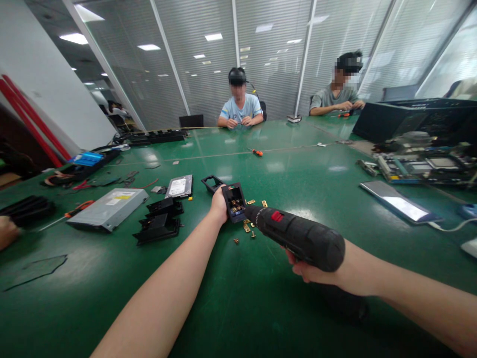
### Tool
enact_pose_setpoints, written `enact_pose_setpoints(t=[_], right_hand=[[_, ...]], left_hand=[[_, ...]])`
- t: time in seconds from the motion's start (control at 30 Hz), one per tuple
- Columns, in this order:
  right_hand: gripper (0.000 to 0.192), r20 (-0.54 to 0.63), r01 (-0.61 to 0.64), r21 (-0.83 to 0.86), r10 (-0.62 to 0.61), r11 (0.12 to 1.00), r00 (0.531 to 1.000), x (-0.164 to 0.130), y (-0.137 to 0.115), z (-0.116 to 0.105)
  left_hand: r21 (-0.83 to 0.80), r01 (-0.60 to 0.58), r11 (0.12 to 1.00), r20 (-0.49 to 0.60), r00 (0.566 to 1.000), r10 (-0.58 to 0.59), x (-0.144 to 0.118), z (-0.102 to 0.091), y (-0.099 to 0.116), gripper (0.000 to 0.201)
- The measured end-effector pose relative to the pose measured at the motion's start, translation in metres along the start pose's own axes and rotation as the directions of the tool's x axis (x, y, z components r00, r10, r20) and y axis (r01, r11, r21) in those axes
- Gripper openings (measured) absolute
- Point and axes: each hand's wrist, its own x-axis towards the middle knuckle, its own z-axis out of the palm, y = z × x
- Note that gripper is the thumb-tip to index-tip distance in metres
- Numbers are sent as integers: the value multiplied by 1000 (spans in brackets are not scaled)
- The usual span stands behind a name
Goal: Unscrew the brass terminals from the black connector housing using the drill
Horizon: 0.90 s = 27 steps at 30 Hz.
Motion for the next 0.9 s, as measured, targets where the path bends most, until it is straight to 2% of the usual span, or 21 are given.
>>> enact_pose_setpoints(t=[0.17, 0.37, 0.57, 0.7, 0.9], right_hand=[[18, -15, -13, 14, 13, 1000, 1000, -1, 0, 0], [49, -22, -8, 56, 9, 998, 1000, 0, -2, 1], [66, -29, -37, 85, 40, 996, 999, 0, 1, 1], [67, -22, -36, 71, 38, 997, 999, 0, 0, 1], [65, -32, -16, 63, 18, 998, 999, 0, 2, 2]], left_hand=[[-2, 26, 1000, 2, 1000, -26, 0, 0, 0, 20], [20, 8, 1000, 0, 1000, -8, -1, 1, 0, 20], [-22, 4, 1000, -15, 1000, -4, 1, 0, -1, 21], [-28, 13, 1000, -11, 1000, -13, 2, 0, -1, 29], [-18, 27, 999, 7, 1000, -27, 1, 0, 0, 30]])
